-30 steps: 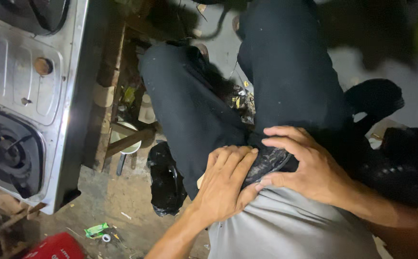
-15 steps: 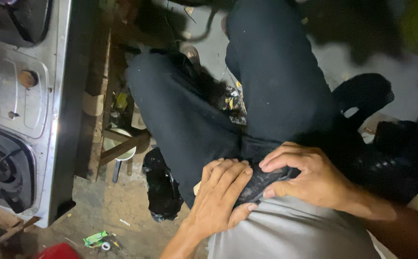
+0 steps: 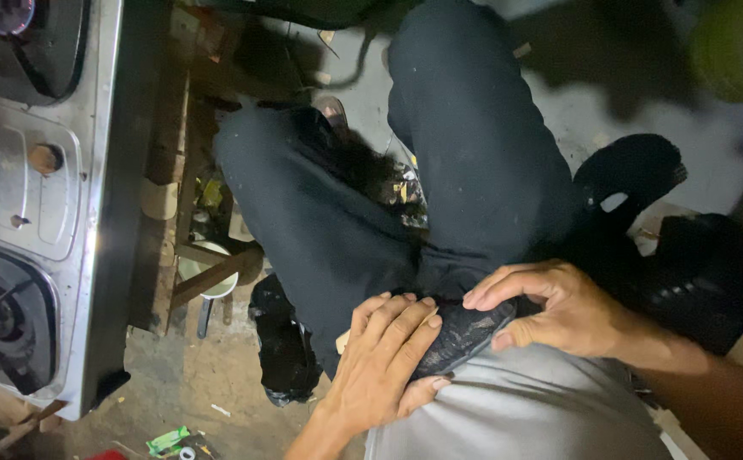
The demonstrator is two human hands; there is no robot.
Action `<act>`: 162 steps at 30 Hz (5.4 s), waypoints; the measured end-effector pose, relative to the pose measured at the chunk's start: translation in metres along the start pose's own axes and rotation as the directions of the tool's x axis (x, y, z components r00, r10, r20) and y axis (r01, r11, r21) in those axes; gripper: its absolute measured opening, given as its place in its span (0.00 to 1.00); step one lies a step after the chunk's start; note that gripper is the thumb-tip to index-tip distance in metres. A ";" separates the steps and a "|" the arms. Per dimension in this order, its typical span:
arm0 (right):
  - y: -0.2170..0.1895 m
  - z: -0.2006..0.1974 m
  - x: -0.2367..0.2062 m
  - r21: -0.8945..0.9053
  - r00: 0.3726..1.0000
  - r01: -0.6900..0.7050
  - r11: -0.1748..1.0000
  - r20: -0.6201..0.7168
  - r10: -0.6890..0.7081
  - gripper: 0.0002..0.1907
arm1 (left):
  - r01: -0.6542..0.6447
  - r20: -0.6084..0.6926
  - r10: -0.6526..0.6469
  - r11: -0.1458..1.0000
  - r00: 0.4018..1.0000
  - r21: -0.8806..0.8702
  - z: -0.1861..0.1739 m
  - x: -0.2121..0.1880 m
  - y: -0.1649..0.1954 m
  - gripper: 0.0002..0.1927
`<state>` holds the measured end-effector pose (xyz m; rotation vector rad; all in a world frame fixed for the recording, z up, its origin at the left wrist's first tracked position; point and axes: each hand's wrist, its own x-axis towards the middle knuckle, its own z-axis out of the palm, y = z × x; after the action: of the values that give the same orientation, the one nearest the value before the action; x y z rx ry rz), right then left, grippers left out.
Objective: The person sits on the floor of a shoe workshop and heats shoe soles over a gas burner flame. They then press each heated sole onto a shoe upper in their lap, aligning and pressing the parts together by hand, and set finished shoes on the table.
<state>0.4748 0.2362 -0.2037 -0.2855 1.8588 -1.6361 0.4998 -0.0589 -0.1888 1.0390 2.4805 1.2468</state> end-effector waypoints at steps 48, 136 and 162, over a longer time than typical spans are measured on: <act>-0.008 0.070 0.031 0.442 0.992 -0.038 0.896 0.124 -0.019 0.42 | 0.104 -0.071 -0.371 0.429 0.926 -0.897 -0.115 -0.001 -0.032 0.39; -0.092 0.009 0.085 -0.585 0.845 0.261 0.768 -0.246 -0.475 0.09 | 0.246 -0.037 -0.328 0.773 0.944 -0.585 -0.084 0.087 -0.066 0.46; -0.098 0.017 -0.031 -0.289 0.999 0.040 0.957 -0.018 -0.047 0.18 | -0.165 -0.050 0.158 0.953 0.986 -0.254 -0.044 0.006 0.028 0.37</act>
<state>0.4855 0.2195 -0.1012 -0.4339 2.1243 -1.3979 0.4897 -0.0718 -0.1387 1.1786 2.2107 1.5927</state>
